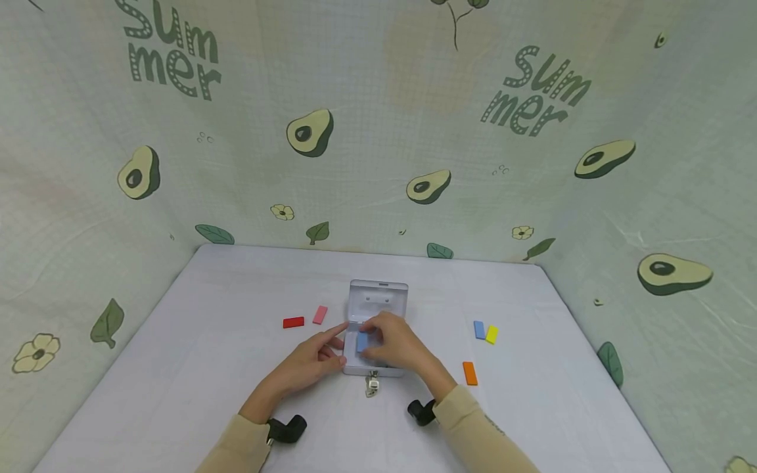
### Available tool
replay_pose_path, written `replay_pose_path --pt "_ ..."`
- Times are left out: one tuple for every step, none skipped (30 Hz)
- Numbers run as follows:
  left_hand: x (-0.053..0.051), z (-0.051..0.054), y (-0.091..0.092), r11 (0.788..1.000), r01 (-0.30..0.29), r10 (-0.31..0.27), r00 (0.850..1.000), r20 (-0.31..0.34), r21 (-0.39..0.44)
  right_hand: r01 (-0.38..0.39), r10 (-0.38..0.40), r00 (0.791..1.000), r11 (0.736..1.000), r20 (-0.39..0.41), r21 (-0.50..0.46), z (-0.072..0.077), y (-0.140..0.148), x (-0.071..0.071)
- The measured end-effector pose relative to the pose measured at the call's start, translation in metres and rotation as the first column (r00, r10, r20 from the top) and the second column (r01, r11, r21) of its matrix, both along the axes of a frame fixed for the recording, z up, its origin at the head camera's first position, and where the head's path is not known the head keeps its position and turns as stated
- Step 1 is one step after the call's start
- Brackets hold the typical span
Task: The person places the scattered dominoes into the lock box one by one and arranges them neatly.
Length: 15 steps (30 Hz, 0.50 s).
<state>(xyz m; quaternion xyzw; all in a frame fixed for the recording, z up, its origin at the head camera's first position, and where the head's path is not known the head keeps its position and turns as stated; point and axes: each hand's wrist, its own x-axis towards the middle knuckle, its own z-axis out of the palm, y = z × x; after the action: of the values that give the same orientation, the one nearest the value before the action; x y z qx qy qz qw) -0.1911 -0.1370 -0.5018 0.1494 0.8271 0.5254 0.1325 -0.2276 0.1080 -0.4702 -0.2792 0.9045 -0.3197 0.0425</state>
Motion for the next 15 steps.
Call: replay_pose_path --pt "0.000 0.000 0.000 1.000 0.000 0.000 1.000 0.001 0.000 0.003 -0.003 1.000 1.000 0.008 -0.003 0.000 -0.001 0.000" --pt "0.000 0.000 0.000 1.000 0.001 -0.001 1.000 0.000 -0.001 0.004 -0.004 1.000 1.000 0.012 -0.005 -0.001 -0.003 0.000" --pt "0.000 -0.001 0.000 1.000 0.003 -0.003 1.000 -0.001 -0.003 0.005 -0.005 1.000 1.000 0.016 -0.008 -0.001 -0.004 0.001" --pt "0.000 -0.001 -0.001 1.000 0.004 -0.004 1.000 -0.003 -0.004 0.006 -0.006 1.000 1.000 0.018 -0.009 -0.001 -0.006 0.001" --pt "0.000 -0.001 -0.001 1.000 0.006 -0.006 1.000 -0.004 -0.004 0.007 -0.007 1.000 1.000 0.020 -0.010 -0.002 -0.007 0.001" --pt "0.000 -0.001 -0.001 1.000 0.008 -0.008 1.000 -0.007 -0.004 0.008 -0.008 1.000 1.000 0.020 -0.011 -0.003 -0.008 0.001" --pt "0.000 -0.001 -0.001 1.000 0.008 -0.008 1.000 -0.006 -0.004 0.009 -0.009 1.000 1.000 0.022 -0.011 -0.003 -0.010 0.001" --pt "0.000 -0.002 -0.001 1.000 0.008 -0.008 1.000 -0.006 -0.006 0.009 -0.009 1.000 1.000 0.022 -0.010 -0.004 -0.011 0.001" --pt "0.000 -0.002 -0.001 1.000 0.008 -0.008 1.000 -0.005 -0.005 0.009 -0.009 1.000 1.000 0.022 -0.011 -0.006 -0.012 0.001" --pt "0.000 -0.002 -0.001 1.000 0.007 -0.007 1.000 -0.003 -0.007 0.008 -0.007 1.000 1.000 0.022 -0.011 -0.007 -0.012 0.000" --pt "0.000 -0.002 -0.001 1.000 0.005 -0.005 1.000 0.000 -0.008 0.006 -0.006 1.000 1.000 0.021 -0.010 -0.008 -0.013 0.000" --pt "-0.001 -0.002 -0.001 1.000 0.004 -0.004 1.000 0.002 -0.010 0.006 -0.006 1.000 1.000 0.021 -0.007 -0.009 -0.014 0.000" --pt "-0.001 -0.002 -0.001 1.000 0.003 -0.003 1.000 0.004 -0.010 0.005 -0.005 1.000 1.000 0.021 -0.005 -0.010 -0.014 0.000" --pt "-0.001 -0.002 -0.001 1.000 0.003 -0.003 1.000 0.003 -0.012 0.004 -0.004 1.000 1.000 0.017 -0.001 -0.011 -0.015 0.001" --pt "-0.001 -0.002 -0.001 1.000 0.003 -0.003 1.000 0.002 -0.010 0.003 -0.003 1.000 1.000 0.014 0.001 -0.011 -0.016 0.001"
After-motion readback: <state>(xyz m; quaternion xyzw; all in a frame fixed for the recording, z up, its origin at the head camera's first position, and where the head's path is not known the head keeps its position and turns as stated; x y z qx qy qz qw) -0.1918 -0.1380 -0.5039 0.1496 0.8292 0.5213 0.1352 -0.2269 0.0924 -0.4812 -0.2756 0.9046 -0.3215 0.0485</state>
